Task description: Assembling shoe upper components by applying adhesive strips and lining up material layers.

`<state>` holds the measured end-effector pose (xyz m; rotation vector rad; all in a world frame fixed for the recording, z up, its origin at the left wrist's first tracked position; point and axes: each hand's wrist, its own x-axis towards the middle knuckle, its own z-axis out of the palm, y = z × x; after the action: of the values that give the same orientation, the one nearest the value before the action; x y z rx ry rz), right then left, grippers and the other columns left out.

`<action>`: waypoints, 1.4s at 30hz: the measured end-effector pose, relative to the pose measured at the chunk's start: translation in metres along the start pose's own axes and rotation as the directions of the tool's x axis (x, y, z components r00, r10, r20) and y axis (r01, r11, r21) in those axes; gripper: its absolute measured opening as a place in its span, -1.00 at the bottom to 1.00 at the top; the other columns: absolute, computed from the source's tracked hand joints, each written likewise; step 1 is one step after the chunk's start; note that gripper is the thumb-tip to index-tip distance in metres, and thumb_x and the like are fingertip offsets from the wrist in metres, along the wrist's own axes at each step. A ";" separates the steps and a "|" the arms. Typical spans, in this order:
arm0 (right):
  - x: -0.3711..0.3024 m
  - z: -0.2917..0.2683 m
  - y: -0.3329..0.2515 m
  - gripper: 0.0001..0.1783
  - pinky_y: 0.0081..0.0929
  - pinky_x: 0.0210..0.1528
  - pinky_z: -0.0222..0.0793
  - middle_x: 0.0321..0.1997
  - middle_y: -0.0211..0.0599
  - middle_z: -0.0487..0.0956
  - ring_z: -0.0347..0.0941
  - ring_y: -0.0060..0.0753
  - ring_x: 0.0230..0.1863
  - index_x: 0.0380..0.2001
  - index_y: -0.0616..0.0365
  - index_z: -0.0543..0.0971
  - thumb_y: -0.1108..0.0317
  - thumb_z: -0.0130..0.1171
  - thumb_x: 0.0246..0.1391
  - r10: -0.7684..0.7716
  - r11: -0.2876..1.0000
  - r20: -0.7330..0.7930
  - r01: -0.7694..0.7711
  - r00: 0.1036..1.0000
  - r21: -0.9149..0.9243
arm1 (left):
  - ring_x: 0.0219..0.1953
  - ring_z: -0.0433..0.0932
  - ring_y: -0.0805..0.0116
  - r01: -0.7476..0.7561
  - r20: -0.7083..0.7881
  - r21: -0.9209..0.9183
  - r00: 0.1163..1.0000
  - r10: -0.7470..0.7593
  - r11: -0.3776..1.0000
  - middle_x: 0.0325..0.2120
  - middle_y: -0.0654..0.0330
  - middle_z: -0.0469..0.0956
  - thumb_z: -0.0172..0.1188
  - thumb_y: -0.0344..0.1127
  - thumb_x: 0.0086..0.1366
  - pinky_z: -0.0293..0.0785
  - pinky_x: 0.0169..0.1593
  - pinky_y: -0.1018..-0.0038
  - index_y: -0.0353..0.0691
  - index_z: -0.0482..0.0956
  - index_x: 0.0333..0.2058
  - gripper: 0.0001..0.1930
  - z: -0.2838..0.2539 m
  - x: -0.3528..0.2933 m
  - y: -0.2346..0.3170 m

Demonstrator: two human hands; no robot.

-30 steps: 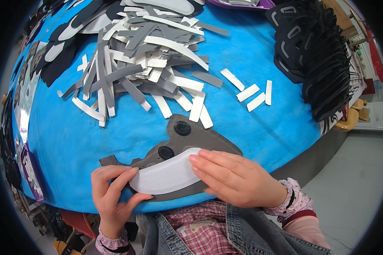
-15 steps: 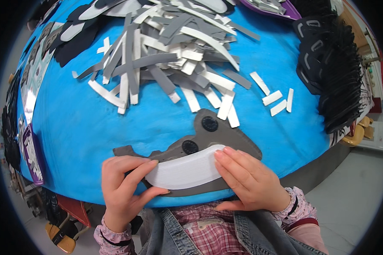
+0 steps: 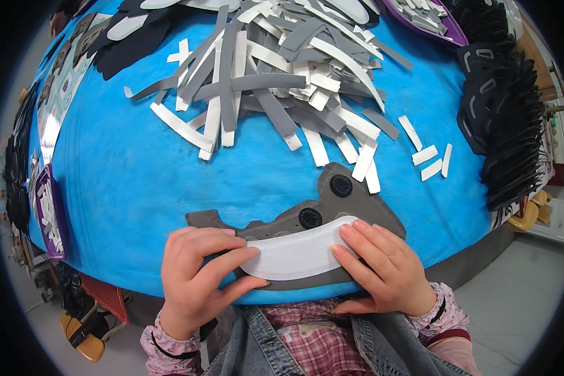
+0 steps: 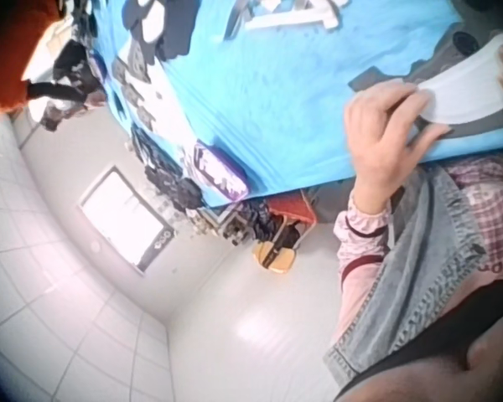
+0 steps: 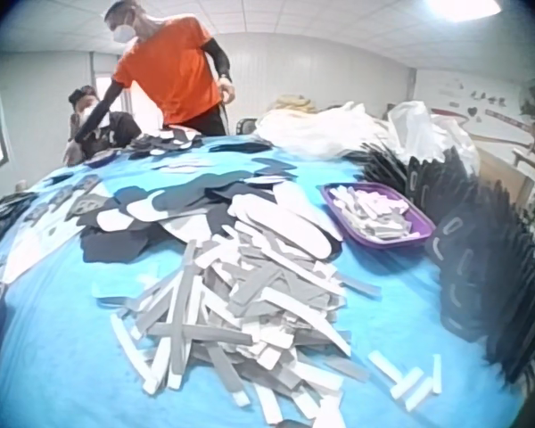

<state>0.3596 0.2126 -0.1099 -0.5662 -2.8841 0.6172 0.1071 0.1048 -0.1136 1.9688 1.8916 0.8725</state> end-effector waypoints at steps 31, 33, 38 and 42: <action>0.007 0.004 -0.015 -0.15 -0.22 0.24 0.15 0.20 0.08 0.30 0.22 -0.03 0.24 0.08 0.39 0.29 -0.17 0.08 -0.05 0.038 0.997 -0.030 -0.040 0.999 -0.073 | -0.07 0.46 0.24 -0.138 0.083 0.385 0.990 0.115 0.913 -0.15 0.28 0.49 0.27 0.01 0.01 0.27 0.06 0.31 -0.05 0.54 -0.11 -0.53 0.008 -0.005 0.014; 0.004 0.009 -0.019 -0.12 -0.21 0.28 0.10 0.22 0.09 0.27 0.19 -0.01 0.26 0.09 0.41 0.27 -0.17 0.08 -0.07 0.030 0.996 -0.052 -0.034 0.998 -0.081 | 0.12 0.34 0.07 -0.245 0.295 0.219 0.939 0.175 0.945 0.04 0.07 0.39 0.19 0.18 0.04 0.17 0.20 0.18 -0.20 0.42 0.04 -0.31 0.018 -0.005 0.040; -0.006 0.007 -0.009 -0.09 -0.22 0.34 -0.03 0.28 -0.01 0.22 0.11 -0.11 0.32 0.16 0.38 0.21 -0.13 0.13 -0.08 0.047 0.997 -0.087 -0.052 0.995 -0.056 | 0.25 0.16 0.00 -0.143 0.316 0.224 0.946 0.067 0.964 0.20 -0.09 0.17 0.20 0.15 0.02 0.07 0.26 0.13 -0.39 0.18 0.17 -0.11 0.030 -0.013 0.048; -0.017 0.012 -0.012 -0.08 -0.23 0.33 -0.03 0.27 0.02 0.22 0.11 -0.08 0.31 0.17 0.37 0.20 -0.11 0.18 -0.10 0.045 0.996 -0.157 -0.057 0.987 -0.070 | 0.26 0.13 -0.03 -0.099 0.242 0.283 0.970 0.028 0.954 0.22 -0.11 0.13 0.30 0.01 -0.05 0.07 0.26 0.11 -0.42 0.12 0.19 -0.08 0.017 -0.029 0.040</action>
<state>0.3682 0.1913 -0.1167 -0.6686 -2.7632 0.4526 0.1502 0.0759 -0.1106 2.1998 1.9133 0.3631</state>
